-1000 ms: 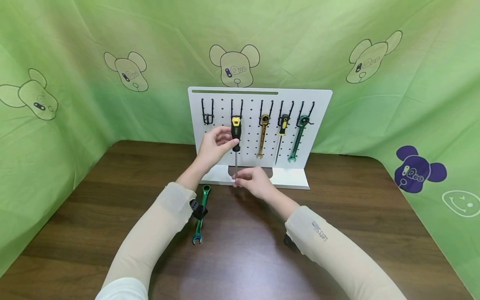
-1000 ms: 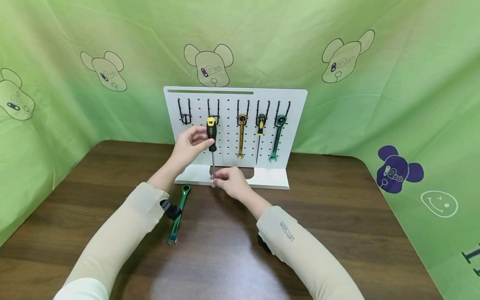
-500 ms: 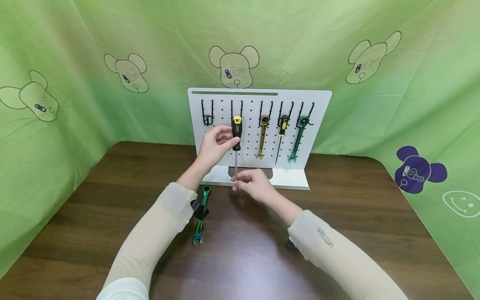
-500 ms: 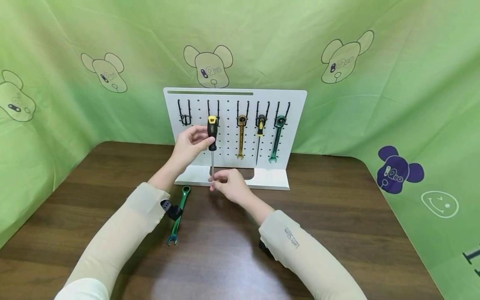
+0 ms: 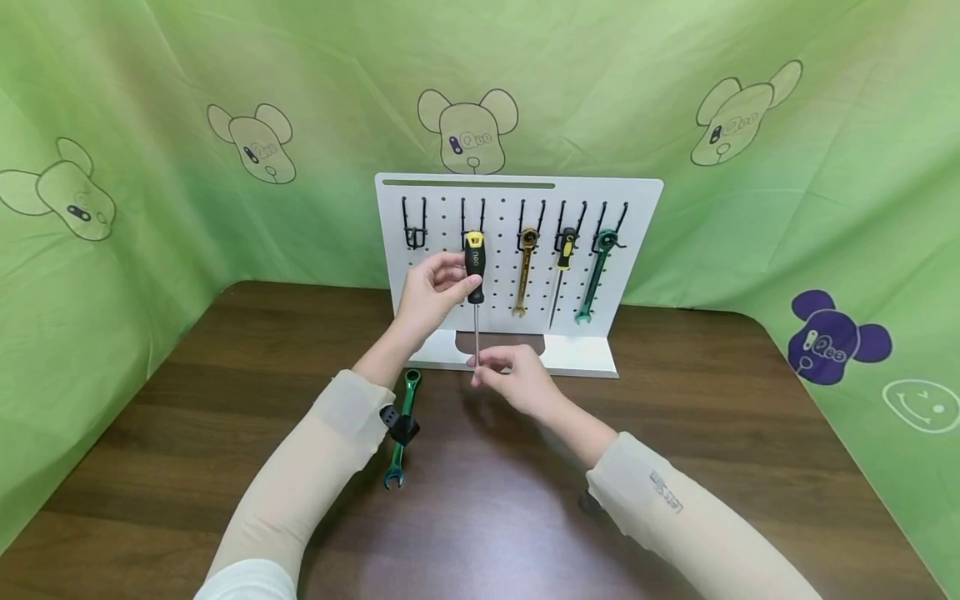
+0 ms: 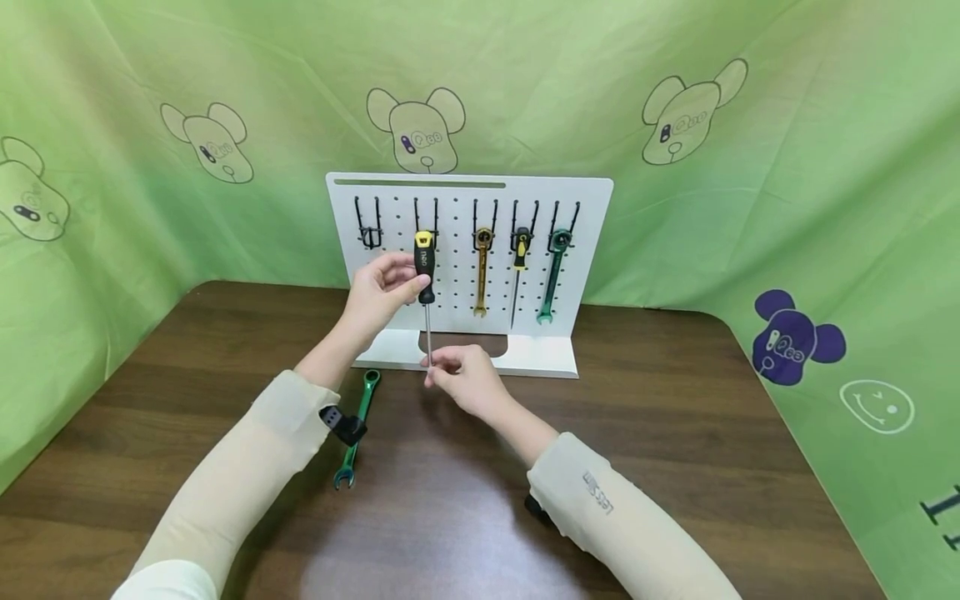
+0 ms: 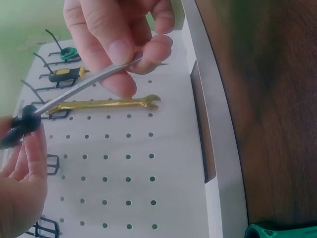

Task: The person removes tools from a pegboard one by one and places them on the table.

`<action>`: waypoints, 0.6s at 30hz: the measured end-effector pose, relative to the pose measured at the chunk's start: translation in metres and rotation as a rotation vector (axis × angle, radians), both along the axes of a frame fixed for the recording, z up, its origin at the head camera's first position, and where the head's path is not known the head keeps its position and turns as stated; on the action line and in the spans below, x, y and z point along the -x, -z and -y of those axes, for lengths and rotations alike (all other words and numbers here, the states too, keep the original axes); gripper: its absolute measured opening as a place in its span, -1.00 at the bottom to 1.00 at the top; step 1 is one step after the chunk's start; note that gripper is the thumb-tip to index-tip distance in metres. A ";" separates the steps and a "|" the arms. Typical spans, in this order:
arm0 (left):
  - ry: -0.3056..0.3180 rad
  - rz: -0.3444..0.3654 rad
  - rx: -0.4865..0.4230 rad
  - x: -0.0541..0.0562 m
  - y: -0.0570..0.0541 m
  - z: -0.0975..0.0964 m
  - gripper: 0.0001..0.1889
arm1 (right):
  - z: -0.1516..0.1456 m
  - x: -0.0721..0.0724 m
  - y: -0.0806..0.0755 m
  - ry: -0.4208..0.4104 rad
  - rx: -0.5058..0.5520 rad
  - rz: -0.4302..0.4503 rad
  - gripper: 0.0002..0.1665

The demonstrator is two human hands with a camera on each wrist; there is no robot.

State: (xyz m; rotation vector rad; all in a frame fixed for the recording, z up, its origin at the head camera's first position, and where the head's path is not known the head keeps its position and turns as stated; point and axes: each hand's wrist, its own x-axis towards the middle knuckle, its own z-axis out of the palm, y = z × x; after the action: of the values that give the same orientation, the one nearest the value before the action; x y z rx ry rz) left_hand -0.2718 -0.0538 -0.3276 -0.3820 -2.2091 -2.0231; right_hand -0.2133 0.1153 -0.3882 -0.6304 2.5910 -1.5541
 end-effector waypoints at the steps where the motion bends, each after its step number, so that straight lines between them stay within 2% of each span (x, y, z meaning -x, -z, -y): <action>1: 0.003 0.000 -0.002 -0.001 0.000 0.000 -0.65 | 0.000 -0.001 0.000 0.004 -0.002 -0.007 -0.79; 8: -0.001 -0.014 0.008 -0.006 -0.005 0.001 -0.64 | -0.002 -0.003 -0.003 0.016 0.005 0.007 -0.77; 18: 0.016 -0.045 -0.003 -0.012 -0.008 0.003 -0.64 | -0.003 -0.006 -0.005 0.004 -0.002 -0.030 -0.78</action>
State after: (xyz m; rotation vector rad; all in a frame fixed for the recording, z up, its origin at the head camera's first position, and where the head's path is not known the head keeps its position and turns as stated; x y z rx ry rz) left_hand -0.2595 -0.0572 -0.3193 -0.4416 -2.1839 -2.0054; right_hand -0.2069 0.1180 -0.3830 -0.6535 2.6164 -1.5547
